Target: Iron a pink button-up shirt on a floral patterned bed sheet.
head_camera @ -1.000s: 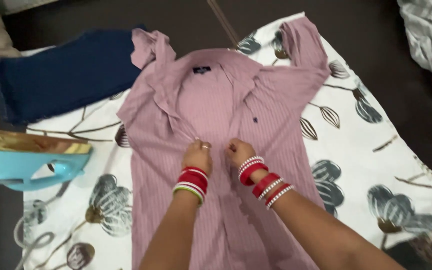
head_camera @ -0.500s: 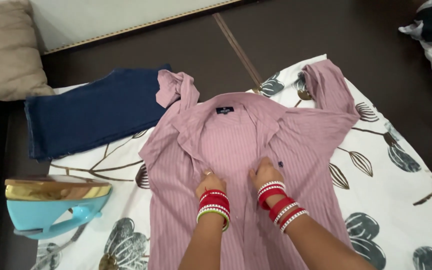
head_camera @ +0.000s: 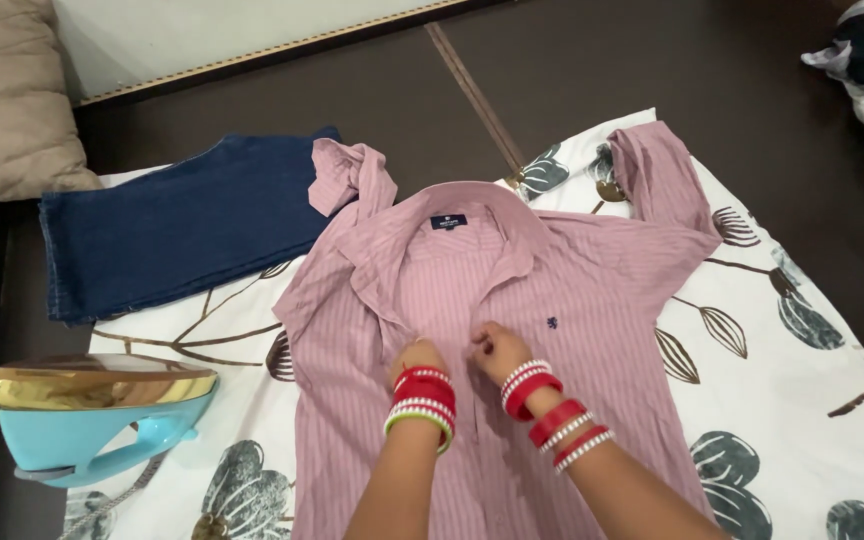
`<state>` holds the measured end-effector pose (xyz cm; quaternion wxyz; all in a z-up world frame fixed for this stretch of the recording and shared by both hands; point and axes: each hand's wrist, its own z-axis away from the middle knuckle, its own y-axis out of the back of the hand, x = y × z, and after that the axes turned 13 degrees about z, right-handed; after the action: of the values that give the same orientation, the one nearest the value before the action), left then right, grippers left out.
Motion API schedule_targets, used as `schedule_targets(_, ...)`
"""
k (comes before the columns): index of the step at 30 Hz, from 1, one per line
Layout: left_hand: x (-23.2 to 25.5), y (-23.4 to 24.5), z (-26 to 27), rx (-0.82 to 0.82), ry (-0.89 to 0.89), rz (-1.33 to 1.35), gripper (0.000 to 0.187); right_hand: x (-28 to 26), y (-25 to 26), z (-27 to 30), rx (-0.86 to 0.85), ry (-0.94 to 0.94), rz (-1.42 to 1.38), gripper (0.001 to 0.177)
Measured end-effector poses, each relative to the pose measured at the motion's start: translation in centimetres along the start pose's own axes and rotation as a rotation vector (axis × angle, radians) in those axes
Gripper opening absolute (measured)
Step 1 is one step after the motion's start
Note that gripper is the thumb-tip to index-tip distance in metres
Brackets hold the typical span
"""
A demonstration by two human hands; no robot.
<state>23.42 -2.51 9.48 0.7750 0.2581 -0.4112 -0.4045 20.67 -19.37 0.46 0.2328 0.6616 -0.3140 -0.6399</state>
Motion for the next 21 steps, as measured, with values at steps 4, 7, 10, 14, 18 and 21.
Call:
schedule_targets(4, -3.1, -2.8, -0.3, -0.016, -0.034, 0.020, 0.021, -5.2, 2.0, 2.9, -0.082, -0.196, 0.148, 0.018)
schedule_targets(7, -3.5, -4.7, -1.3, 0.140, -0.147, -0.093, 0.014, -7.9, 2.0, 2.9, 0.002, -0.189, 0.477, 0.046)
schedule_targets(10, -3.0, -3.2, -0.1, 0.116, -0.137, -0.037, 0.013, -5.9, 0.2, 2.8, -0.031, -0.275, 0.596, 0.051)
schedule_targets(14, -3.9, -5.6, -3.7, -0.011, -0.060, 0.719, 0.014, -3.4, 0.1, 2.8, 0.070, -0.262, 0.604, 0.021)
schedule_targets(18, 0.2, -3.5, -0.2, -0.170, -0.006, 0.977, 0.015, -0.2, -0.2, 3.3, 0.013, -0.730, -0.464, 0.019)
schedule_targets(21, -3.2, -10.4, -6.1, -0.289, -0.051, 1.042, 0.013, 0.1, 0.2, 3.1, -0.058, -0.705, -0.611, 0.011)
